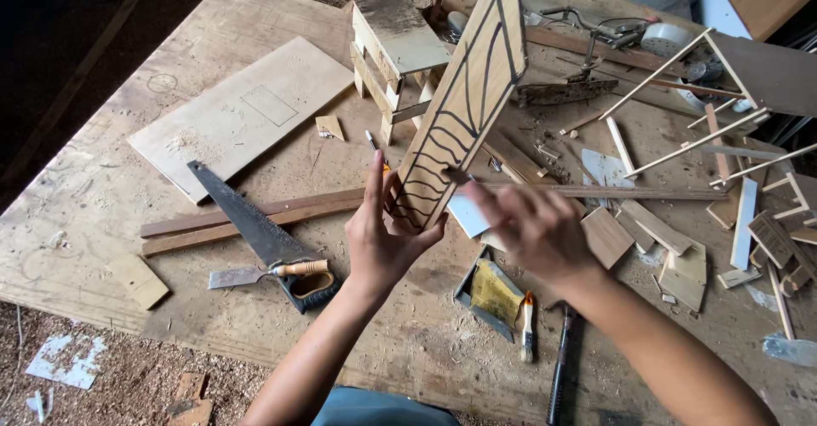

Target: The person smooths a small rectangular wooden piece using a sanding block and a brush. They repeatedly rub the edges and surfaces, flip the piece to work on different sides, and inspect the wood throughout the process.

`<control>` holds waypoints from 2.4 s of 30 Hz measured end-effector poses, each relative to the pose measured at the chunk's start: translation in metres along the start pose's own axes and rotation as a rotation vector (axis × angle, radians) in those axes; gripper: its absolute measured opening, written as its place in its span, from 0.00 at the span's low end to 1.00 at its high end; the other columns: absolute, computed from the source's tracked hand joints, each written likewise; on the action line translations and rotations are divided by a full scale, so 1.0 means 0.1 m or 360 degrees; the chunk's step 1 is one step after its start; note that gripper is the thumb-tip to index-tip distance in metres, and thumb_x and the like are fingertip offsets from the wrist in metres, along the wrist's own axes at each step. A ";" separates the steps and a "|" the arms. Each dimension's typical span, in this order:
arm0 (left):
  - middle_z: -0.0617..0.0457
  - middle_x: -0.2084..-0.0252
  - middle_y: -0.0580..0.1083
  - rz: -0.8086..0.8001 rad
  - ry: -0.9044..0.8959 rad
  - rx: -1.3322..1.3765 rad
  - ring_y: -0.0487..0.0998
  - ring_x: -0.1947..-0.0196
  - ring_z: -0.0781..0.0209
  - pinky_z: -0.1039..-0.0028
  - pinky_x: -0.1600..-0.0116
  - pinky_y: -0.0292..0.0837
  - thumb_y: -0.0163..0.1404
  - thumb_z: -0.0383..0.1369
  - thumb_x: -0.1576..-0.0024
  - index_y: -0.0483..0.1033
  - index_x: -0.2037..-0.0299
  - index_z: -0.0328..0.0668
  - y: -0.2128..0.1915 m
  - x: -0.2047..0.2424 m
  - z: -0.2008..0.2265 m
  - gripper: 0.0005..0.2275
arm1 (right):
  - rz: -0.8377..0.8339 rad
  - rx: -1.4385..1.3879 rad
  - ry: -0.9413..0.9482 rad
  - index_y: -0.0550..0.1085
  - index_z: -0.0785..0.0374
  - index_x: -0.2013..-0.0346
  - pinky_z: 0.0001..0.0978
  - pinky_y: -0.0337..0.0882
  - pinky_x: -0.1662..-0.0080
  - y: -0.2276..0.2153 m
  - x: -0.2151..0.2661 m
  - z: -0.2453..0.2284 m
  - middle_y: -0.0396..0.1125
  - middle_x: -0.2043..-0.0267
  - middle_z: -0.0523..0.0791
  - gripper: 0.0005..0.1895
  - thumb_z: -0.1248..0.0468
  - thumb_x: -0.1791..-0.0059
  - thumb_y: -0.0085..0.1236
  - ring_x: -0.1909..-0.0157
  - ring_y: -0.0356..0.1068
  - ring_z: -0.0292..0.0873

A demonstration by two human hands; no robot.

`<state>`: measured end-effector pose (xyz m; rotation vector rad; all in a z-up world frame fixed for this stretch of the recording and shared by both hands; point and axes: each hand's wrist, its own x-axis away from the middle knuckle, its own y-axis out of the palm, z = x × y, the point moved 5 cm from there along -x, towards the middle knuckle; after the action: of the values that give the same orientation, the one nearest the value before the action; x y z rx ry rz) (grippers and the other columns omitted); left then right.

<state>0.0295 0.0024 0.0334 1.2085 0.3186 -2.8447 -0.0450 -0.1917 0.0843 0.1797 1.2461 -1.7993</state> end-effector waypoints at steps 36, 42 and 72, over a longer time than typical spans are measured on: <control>0.39 0.32 0.70 -0.1067 -0.0813 0.1640 0.74 0.36 0.54 0.64 0.35 0.68 0.69 0.32 0.54 0.52 0.23 0.36 0.30 -0.02 -0.29 0.48 | -0.0056 -0.0200 -0.0146 0.61 0.56 0.27 0.28 0.69 0.74 0.05 0.05 -0.04 0.59 0.72 0.38 0.28 0.67 0.43 0.51 0.73 0.64 0.35; 0.35 0.30 0.68 -0.1083 -0.0800 0.1789 0.72 0.32 0.50 0.58 0.24 0.62 0.68 0.33 0.52 0.50 0.23 0.37 0.38 -0.01 -0.35 0.47 | 0.0177 0.0151 0.0115 0.57 0.52 0.27 0.24 0.58 0.79 -0.01 -0.07 0.18 0.54 0.75 0.36 0.31 0.72 0.43 0.51 0.78 0.54 0.33; 0.32 0.25 0.60 -0.1046 -0.0748 0.1913 0.68 0.29 0.48 0.57 0.27 0.67 0.72 0.31 0.56 0.46 0.22 0.41 0.46 0.01 -0.35 0.53 | -0.0090 -0.0510 -0.0038 0.65 0.54 0.30 0.27 0.63 0.78 0.12 0.01 -0.21 0.60 0.75 0.37 0.25 0.66 0.43 0.50 0.77 0.60 0.33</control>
<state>0.0582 -0.0352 0.0010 0.3358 -1.4367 -3.8083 -0.0441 -0.1761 0.0656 -0.0583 1.5144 -1.6172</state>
